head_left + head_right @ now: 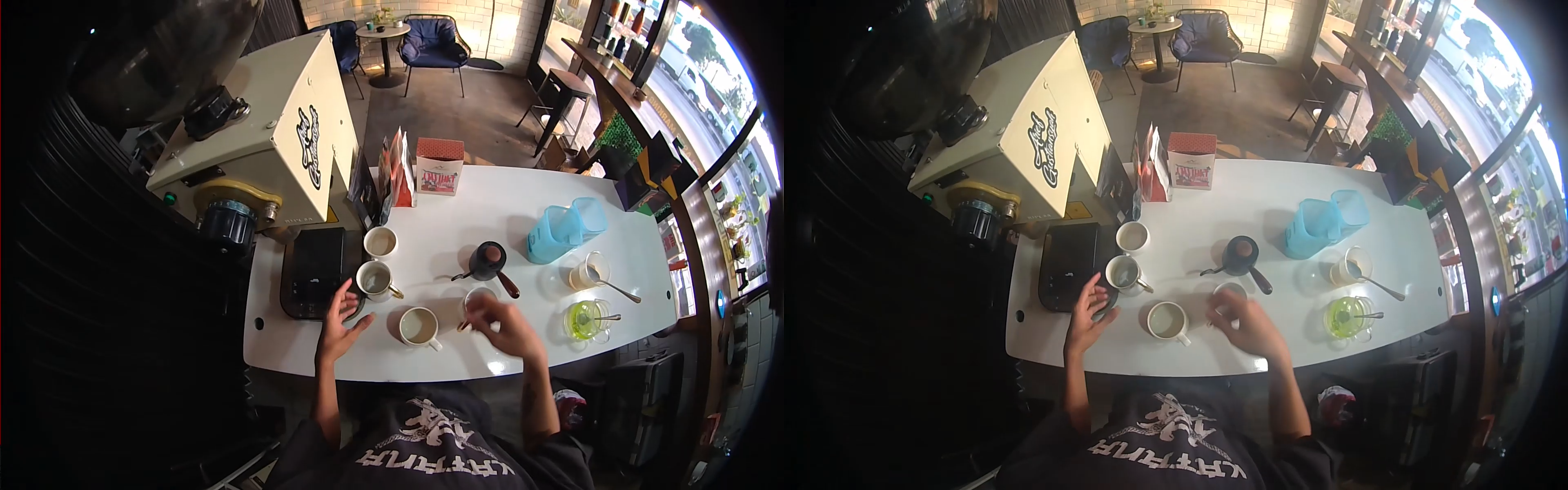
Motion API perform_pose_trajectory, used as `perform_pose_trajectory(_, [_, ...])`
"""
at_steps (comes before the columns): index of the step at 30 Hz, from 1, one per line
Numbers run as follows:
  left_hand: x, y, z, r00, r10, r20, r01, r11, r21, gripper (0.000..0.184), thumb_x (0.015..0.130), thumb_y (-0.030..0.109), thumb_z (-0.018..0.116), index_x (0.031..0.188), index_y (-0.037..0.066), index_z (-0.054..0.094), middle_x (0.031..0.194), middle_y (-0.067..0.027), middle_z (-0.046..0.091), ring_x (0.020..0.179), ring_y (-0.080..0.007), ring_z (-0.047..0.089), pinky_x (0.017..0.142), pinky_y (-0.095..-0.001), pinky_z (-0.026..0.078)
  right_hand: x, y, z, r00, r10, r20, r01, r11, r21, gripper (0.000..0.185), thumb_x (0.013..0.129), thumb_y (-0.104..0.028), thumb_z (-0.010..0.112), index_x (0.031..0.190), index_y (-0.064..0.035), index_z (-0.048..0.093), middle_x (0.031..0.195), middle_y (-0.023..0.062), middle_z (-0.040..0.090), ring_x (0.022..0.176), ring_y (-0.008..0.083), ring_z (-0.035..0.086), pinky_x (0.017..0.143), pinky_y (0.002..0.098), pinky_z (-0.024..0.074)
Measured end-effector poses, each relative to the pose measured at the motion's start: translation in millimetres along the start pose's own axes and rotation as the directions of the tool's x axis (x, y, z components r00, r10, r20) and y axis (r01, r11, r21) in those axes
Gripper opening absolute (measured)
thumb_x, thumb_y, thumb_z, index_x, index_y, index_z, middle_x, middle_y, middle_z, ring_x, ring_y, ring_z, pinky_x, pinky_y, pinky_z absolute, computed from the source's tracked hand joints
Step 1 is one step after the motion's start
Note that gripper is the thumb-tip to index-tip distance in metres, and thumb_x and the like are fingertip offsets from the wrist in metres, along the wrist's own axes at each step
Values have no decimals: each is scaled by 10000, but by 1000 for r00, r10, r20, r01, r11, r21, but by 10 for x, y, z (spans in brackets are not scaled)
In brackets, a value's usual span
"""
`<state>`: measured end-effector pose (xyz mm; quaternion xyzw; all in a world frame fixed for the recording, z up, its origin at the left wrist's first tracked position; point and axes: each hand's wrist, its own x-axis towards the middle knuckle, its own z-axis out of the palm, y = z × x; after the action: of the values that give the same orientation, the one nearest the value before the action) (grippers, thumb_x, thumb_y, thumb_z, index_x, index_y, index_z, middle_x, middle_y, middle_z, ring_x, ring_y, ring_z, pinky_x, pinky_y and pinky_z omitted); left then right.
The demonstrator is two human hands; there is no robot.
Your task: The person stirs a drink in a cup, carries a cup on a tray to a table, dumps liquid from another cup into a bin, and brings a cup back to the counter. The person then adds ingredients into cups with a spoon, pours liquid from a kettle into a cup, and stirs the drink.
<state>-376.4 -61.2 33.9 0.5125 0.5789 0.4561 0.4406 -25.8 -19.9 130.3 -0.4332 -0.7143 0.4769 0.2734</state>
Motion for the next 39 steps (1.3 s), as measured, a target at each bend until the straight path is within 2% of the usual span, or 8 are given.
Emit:
perform_pose_trajectory(4, [275, -20, 175, 962, 267, -60, -253, 951, 176, 1118, 778, 265, 910, 1627, 116, 198, 1465, -194, 406, 1372, -321, 454, 1116, -450, 440, 929, -326, -96, 985, -167, 31, 170, 971, -171, 290, 929, -159, 701, 1180, -34, 626, 1054, 155, 699, 867, 308, 716, 759, 404, 554])
perform_pose_trajectory(7, [417, -43, 271, 960, 275, -47, -245, 913, 325, 1179, 761, 258, 916, 1635, 101, 140, 1521, -233, 373, 1435, -370, 390, 1148, -491, 393, 1630, -66, 171, 944, -273, 186, 327, 851, -412, 509, 874, -178, 758, 1335, -95, 559, 1206, 194, 622, 1044, 342, 667, 904, 448, 546])
perform_pose_trajectory(9, [479, -36, 339, 956, 288, -62, -245, 893, 377, 1154, 775, 294, 902, 1622, 48, 158, 1487, -280, 398, 1378, -412, 442, 1132, -479, 393, 2013, 152, 408, 929, -177, 326, 326, 807, -493, 729, 813, -166, 797, 1461, -170, 463, 1214, 197, 570, 1136, 407, 584, 1036, 470, 446])
perform_pose_trajectory(12, [545, -2, 398, 973, 220, -64, -179, 903, 391, 1108, 799, 331, 879, 1599, -7, 191, 1450, -306, 445, 1363, -427, 457, 1123, -483, 397, 2389, 328, 727, 903, -63, 426, 345, 699, -627, 1014, 704, -111, 849, 1573, -234, 343, 1222, 258, 557, 1136, 437, 592, 1004, 477, 486])
perform_pose_trajectory(15, [561, -31, 394, 974, 216, -71, -173, 907, 384, 1055, 838, 345, 841, 1579, -53, 206, 1434, -322, 462, 1349, -432, 470, 1115, -485, 401, 2676, 759, 1037, 924, 8, 381, 266, 703, -660, 1014, 665, -21, 785, 1563, -212, 353, 1176, 175, 690, 1190, 419, 595, 939, 475, 561])
perform_pose_trajectory(18, [549, 16, 384, 978, 196, -68, -154, 905, 398, 997, 869, 334, 815, 1564, -69, 223, 1414, -319, 478, 1330, -425, 490, 1103, -484, 408, 2790, 830, 1083, 894, 73, 443, 243, 751, -614, 1190, 607, -68, 899, 1599, -243, 266, 1269, 279, 601, 1173, 441, 610, 1004, 475, 531])
perform_pose_trajectory(28, [561, 9, 408, 978, 197, -67, -158, 912, 378, 922, 828, 292, 859, 1516, -7, 322, 1347, -269, 565, 1258, -397, 580, 1039, -468, 476, 2724, 807, 984, 862, -78, 501, 442, 602, -665, 1202, 519, -195, 979, 1514, -55, 319, 1252, 266, 608, 1075, 442, 675, 937, 457, 573])
perform_pose_trajectory(39, [982, 32, 548, 983, 164, 86, -183, 926, 330, 912, 750, 260, 921, 1446, 24, 380, 1314, -225, 565, 1224, -360, 578, 1022, -449, 477, 2710, 832, 216, 894, 269, 359, 233, 407, -883, 1012, 535, -276, 995, 1342, -41, 430, 1255, 193, 639, 1125, 329, 685, 870, 409, 596])
